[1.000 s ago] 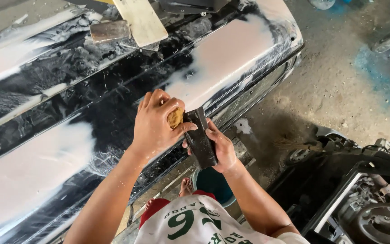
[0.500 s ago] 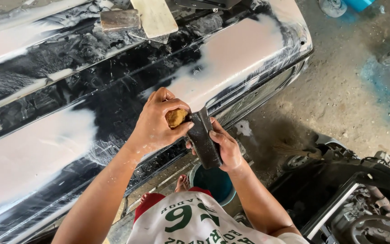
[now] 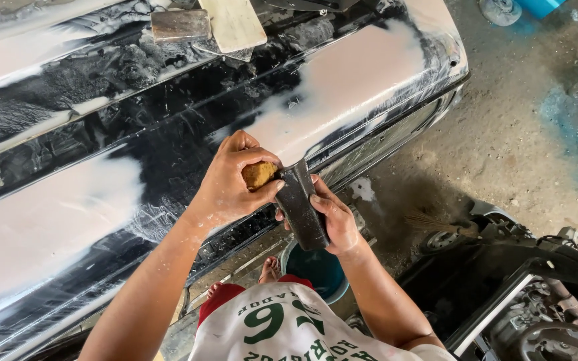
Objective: The person sands the hood of a car using a sanding block and a sponge. They repeatedly dip the tools into a bucket of water and wipe the surface to smooth the bodywork.
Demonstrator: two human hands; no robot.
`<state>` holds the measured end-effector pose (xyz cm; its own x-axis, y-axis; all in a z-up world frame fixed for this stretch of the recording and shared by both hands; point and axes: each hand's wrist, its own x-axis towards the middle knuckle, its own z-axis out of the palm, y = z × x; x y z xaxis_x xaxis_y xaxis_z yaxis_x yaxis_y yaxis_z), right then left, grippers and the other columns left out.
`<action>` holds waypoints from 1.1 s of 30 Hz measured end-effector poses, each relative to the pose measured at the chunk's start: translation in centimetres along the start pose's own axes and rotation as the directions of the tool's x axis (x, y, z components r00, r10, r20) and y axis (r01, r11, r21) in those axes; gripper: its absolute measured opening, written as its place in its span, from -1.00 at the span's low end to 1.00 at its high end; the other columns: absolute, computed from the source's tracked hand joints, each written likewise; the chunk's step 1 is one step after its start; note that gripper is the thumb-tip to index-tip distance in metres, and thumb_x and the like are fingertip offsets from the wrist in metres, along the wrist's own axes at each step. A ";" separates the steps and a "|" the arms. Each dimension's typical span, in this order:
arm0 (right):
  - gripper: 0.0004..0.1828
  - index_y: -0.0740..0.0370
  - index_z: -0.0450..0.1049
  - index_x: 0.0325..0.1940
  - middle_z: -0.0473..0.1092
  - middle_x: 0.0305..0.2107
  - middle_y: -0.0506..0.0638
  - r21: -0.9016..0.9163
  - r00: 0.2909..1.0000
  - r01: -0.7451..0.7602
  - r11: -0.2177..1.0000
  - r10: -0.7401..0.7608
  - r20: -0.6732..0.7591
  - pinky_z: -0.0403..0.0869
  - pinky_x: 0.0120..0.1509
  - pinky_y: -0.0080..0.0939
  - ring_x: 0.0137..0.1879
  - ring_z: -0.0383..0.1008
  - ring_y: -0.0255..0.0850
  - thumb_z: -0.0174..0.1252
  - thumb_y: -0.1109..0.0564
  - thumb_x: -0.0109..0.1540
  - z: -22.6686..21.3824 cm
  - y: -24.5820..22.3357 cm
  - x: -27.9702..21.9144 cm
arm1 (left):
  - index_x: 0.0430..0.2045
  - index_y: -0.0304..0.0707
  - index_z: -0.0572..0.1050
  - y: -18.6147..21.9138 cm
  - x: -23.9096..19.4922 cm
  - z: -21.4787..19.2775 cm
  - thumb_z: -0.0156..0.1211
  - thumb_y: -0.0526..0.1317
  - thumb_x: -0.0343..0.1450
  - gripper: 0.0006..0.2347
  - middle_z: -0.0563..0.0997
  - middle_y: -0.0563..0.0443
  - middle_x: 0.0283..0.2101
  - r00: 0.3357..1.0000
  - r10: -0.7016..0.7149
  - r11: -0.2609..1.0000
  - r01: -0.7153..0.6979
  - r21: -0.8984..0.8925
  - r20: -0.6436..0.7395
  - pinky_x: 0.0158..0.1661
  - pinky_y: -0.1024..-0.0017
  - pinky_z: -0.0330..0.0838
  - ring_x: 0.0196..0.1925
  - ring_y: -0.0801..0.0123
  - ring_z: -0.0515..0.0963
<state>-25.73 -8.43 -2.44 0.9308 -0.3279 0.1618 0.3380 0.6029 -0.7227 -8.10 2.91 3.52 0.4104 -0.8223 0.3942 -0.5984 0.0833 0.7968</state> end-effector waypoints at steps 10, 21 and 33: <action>-0.63 0.30 0.24 0.17 0.41 -0.22 0.47 -0.038 1.000 0.005 0.999 -0.005 0.001 0.53 -0.15 0.19 -0.14 0.45 0.21 -0.07 0.14 0.29 -0.3 0.0 0.1 | -0.41 -0.03 0.60 0.0 -0.1 0.3 0.47 -0.17 0.10 -0.75 0.35 0.00 -0.31 0.999 -0.042 0.998 0.043 0.051 -0.004 -0.11 0.18 0.35 -0.25 0.07 0.46; -0.61 0.36 0.25 0.16 0.41 -0.23 0.50 -0.060 1.000 -0.006 0.998 0.004 -0.026 0.53 -0.15 0.21 -0.10 0.46 0.24 -0.07 0.15 0.28 -0.6 0.0 -0.1 | -0.42 -0.03 0.60 -0.3 -0.1 0.5 0.48 -0.15 0.08 -0.74 0.36 -0.01 -0.30 0.999 -0.051 0.997 0.051 0.064 -0.014 -0.10 0.18 0.37 -0.25 0.05 0.47; -0.63 0.33 0.24 0.16 0.42 -0.18 0.45 -0.070 0.999 -0.020 0.997 0.016 -0.050 0.56 -0.10 0.18 -0.07 0.49 0.19 -0.07 0.14 0.29 -0.7 -0.2 -0.6 | -0.43 -0.02 0.61 -0.9 0.1 1.1 0.48 -0.17 0.05 -0.73 0.36 -0.01 -0.30 1.000 -0.002 0.995 0.002 0.104 0.001 -0.16 0.14 0.40 -0.25 0.04 0.48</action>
<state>-26.40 -8.83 -2.88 0.9280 -0.3542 0.1159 0.3088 0.5567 -0.7711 -8.28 2.16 2.30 0.4111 -0.8228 0.3924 -0.6658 0.0230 0.7458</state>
